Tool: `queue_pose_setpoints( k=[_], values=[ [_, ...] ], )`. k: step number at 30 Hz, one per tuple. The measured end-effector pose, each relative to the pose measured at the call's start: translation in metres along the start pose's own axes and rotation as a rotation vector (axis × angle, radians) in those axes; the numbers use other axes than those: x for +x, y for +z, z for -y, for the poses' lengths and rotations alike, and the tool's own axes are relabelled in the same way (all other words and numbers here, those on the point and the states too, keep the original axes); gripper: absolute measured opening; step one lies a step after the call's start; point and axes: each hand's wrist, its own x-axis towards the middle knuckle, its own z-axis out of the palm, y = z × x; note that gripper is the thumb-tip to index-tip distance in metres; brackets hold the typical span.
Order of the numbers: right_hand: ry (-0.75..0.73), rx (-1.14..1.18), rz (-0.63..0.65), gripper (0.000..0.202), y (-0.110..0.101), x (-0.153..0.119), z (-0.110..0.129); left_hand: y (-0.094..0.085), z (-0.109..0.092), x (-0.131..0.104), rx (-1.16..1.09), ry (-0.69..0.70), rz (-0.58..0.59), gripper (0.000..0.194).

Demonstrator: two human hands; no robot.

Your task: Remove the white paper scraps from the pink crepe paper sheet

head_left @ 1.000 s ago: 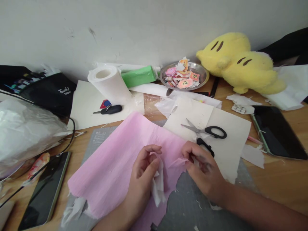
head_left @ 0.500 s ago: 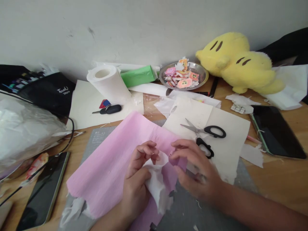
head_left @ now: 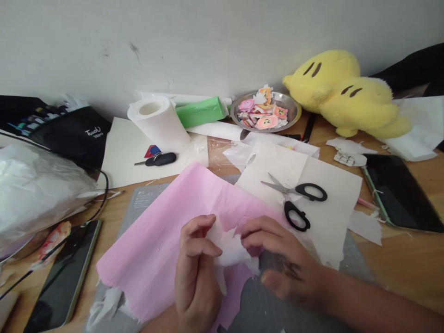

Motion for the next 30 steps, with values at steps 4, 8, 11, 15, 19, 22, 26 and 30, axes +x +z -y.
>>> queue_pose_setpoints(
  k=[4, 8, 11, 15, 19, 22, 26, 30],
  values=[
    [0.032, -0.024, 0.005, 0.010, 0.006, 0.003, -0.001, 0.003, 0.001, 0.001, -0.042, -0.088, -0.021, 0.025],
    [0.308, 0.196, -0.153, 0.009, 0.008, 0.004, -0.001, 0.006, 0.003, 0.001, -0.198, -0.272, -0.003, 0.025],
    [0.341, 0.235, -0.381, 0.011, 0.006, 0.004, 0.000, 0.007, 0.006, 0.003, -0.256, -0.334, -0.022, 0.016],
    [0.113, 0.084, -0.477, 0.021, 0.003, 0.001, 0.000, 0.007, 0.006, 0.005, -0.281, -0.339, -0.072, 0.008],
    [-0.179, -0.044, -0.230, 0.026, 0.003, -0.001, 0.001, 0.008, 0.001, 0.004, -0.447, -0.499, 0.017, 0.020],
    [-0.220, -0.089, -0.157, 0.017, 0.003, 0.002, 0.000, 0.010, 0.000, 0.005, -0.476, -0.554, 0.109, 0.032],
    [-0.057, -0.046, -0.023, 0.016, 0.006, 0.005, 0.001, 0.012, 0.000, 0.008, -0.545, -0.631, 0.142, 0.023],
    [0.274, 0.193, 0.118, 0.009, 0.010, 0.007, 0.003, 0.012, -0.001, 0.012, -0.569, -0.802, 0.079, 0.012]
  ],
)
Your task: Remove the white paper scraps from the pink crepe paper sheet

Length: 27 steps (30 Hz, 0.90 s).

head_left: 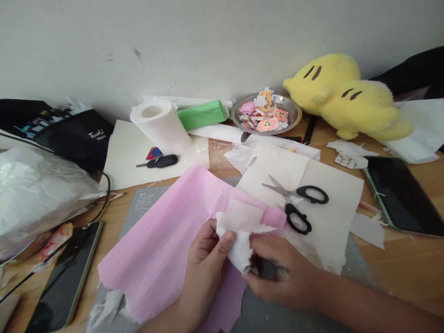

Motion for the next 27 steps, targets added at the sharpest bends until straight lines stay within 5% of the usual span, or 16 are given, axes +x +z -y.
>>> queue_pose_setpoints(
  k=[4, 8, 13, 21, 27],
  values=[
    [0.389, 0.416, 0.067, 0.018, 0.000, 0.003, -0.003, 0.002, -0.002, 0.001, -0.034, -0.035, -0.049, 0.018],
    [0.576, 0.511, 0.079, 0.021, -0.004, 0.007, -0.006, 0.005, -0.002, -0.001, -0.056, -0.010, -0.083, 0.022],
    [0.608, 0.522, 0.044, 0.018, -0.004, 0.007, -0.009, 0.007, -0.001, -0.005, 0.067, -0.037, -0.089, 0.022],
    [0.552, 0.366, 0.170, 0.032, -0.007, 0.005, -0.011, 0.004, -0.003, -0.001, 0.449, -0.058, 0.103, 0.029],
    [0.490, 0.345, 0.180, 0.046, -0.009, 0.006, -0.008, 0.006, -0.003, -0.001, 0.425, -0.066, 0.161, 0.030]
  ],
)
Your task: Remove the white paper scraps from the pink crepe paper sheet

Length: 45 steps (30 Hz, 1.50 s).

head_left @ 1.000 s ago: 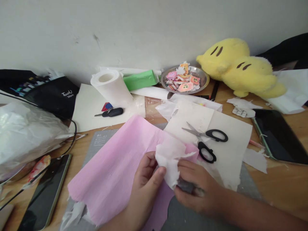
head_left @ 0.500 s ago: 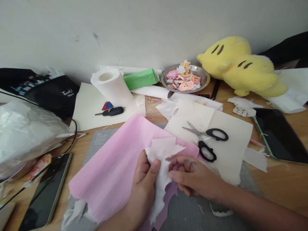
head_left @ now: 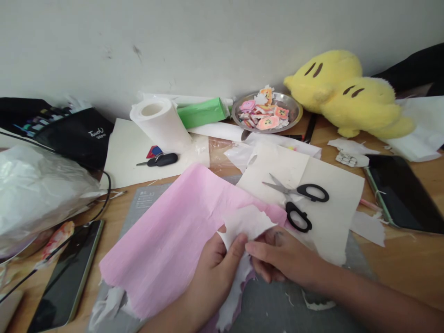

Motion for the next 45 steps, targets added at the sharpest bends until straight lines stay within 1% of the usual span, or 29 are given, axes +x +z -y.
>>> queue_pose_setpoints(
  k=[2, 4, 5, 7, 9, 12, 14, 18, 21, 23, 26, 29, 32, 34, 36, 39, 42, 43, 45],
  values=[
    [0.020, 0.025, -0.034, 0.038, 0.003, 0.000, 0.002, 0.001, 0.001, -0.001, -0.041, -0.002, -0.039, 0.028],
    [0.074, 0.075, -0.104, 0.023, 0.006, -0.001, 0.004, 0.002, 0.003, -0.001, -0.080, -0.012, -0.107, 0.028],
    [0.098, 0.097, -0.137, 0.018, 0.008, -0.001, 0.005, 0.003, 0.003, -0.001, -0.096, -0.018, -0.141, 0.028],
    [0.128, 0.113, -0.167, 0.015, 0.012, -0.002, 0.006, 0.003, 0.003, -0.002, -0.118, -0.036, -0.185, 0.031],
    [0.146, 0.096, -0.162, 0.012, 0.014, -0.002, 0.007, 0.003, 0.002, -0.001, -0.133, -0.058, -0.207, 0.033],
    [0.184, 0.068, -0.179, 0.011, 0.015, -0.004, 0.007, 0.002, -0.001, -0.001, -0.136, -0.087, -0.223, 0.035],
    [0.176, 0.060, -0.190, 0.014, 0.015, -0.004, 0.006, 0.001, -0.003, 0.000, -0.143, -0.104, -0.208, 0.037],
    [0.073, 0.070, -0.187, 0.017, 0.015, -0.002, 0.001, 0.001, -0.002, 0.000, -0.204, -0.121, -0.113, 0.034],
    [-0.050, 0.007, -0.260, 0.019, 0.016, 0.001, -0.005, 0.000, -0.001, 0.000, -0.210, -0.100, -0.092, 0.029],
    [-0.158, -0.124, -0.296, 0.022, 0.016, 0.000, -0.009, 0.000, -0.001, 0.001, -0.165, -0.088, -0.104, 0.027],
    [-0.305, -0.343, -0.317, 0.029, 0.016, -0.004, -0.011, -0.001, -0.002, 0.002, -0.116, -0.108, -0.146, 0.025],
    [-0.438, -0.513, -0.316, 0.027, 0.017, -0.010, -0.012, 0.000, -0.003, 0.001, -0.143, -0.152, -0.177, 0.027],
    [-0.609, -0.720, -0.318, 0.026, 0.021, -0.014, -0.012, 0.002, -0.004, -0.001, -0.176, -0.197, -0.190, 0.030],
    [-0.701, -0.842, -0.314, 0.025, 0.024, -0.015, -0.013, 0.003, -0.004, -0.002, -0.195, -0.191, -0.199, 0.028],
    [-0.744, -0.941, -0.286, 0.024, 0.027, -0.016, -0.013, 0.005, -0.005, -0.002, -0.224, -0.158, -0.201, 0.023],
    [-0.746, -1.096, -0.211, 0.029, 0.032, -0.017, -0.013, 0.006, -0.006, -0.003, -0.258, -0.119, -0.200, 0.018],
    [-0.775, -1.223, -0.149, 0.031, 0.039, -0.018, -0.015, 0.006, -0.005, -0.003, -0.267, -0.133, -0.191, 0.017],
    [-0.769, -1.244, -0.135, 0.030, 0.040, -0.018, -0.016, 0.006, -0.004, -0.003, -0.262, -0.138, -0.193, 0.017],
    [-0.733, -1.210, -0.095, 0.027, 0.041, -0.017, -0.017, 0.004, -0.003, -0.001, -0.236, -0.133, -0.206, 0.019]
  ],
)
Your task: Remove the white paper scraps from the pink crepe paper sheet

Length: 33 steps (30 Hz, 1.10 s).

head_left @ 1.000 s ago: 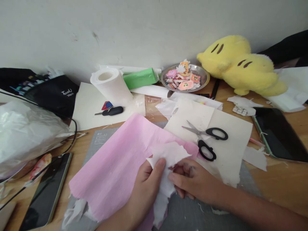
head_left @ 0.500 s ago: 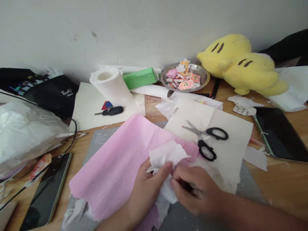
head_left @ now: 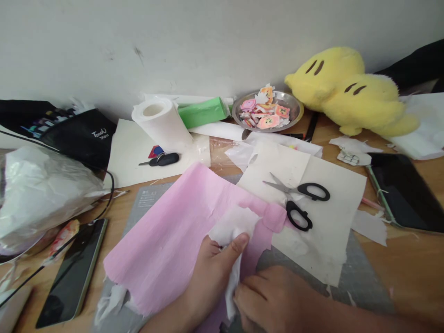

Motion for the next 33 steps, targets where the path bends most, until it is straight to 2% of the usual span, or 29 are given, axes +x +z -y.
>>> queue_pose_setpoints(
  k=[5, 9, 12, 16, 19, 23, 28, 33],
  values=[
    [0.198, 0.318, -0.017, 0.023, -0.002, -0.001, -0.009, -0.001, -0.002, 0.003, 0.091, 0.036, -0.012, 0.029],
    [0.440, 0.689, -0.018, 0.022, -0.005, 0.001, -0.014, 0.001, -0.006, 0.001, 0.182, 0.019, -0.044, 0.044],
    [0.617, 0.927, -0.076, 0.022, -0.007, 0.006, -0.016, 0.001, -0.005, 0.000, 0.226, 0.036, -0.077, 0.045],
    [0.849, 1.166, -0.113, 0.014, -0.014, 0.014, -0.020, -0.001, 0.000, 0.001, 0.195, 0.026, 0.034, 0.043],
    [0.978, 1.233, -0.015, 0.013, -0.018, 0.017, -0.023, -0.001, 0.004, 0.000, 0.188, 0.046, 0.071, 0.040],
    [0.971, 1.334, 0.096, 0.012, -0.018, 0.017, -0.025, 0.000, 0.005, -0.002, 0.207, 0.100, 0.098, 0.036],
    [0.925, 1.427, 0.081, 0.017, -0.018, 0.016, -0.028, -0.002, 0.005, -0.002, 0.244, 0.142, 0.070, 0.031],
    [0.911, 1.424, 0.102, 0.022, -0.021, 0.015, -0.030, -0.004, 0.006, -0.002, 0.263, 0.136, 0.097, 0.034]
  ],
)
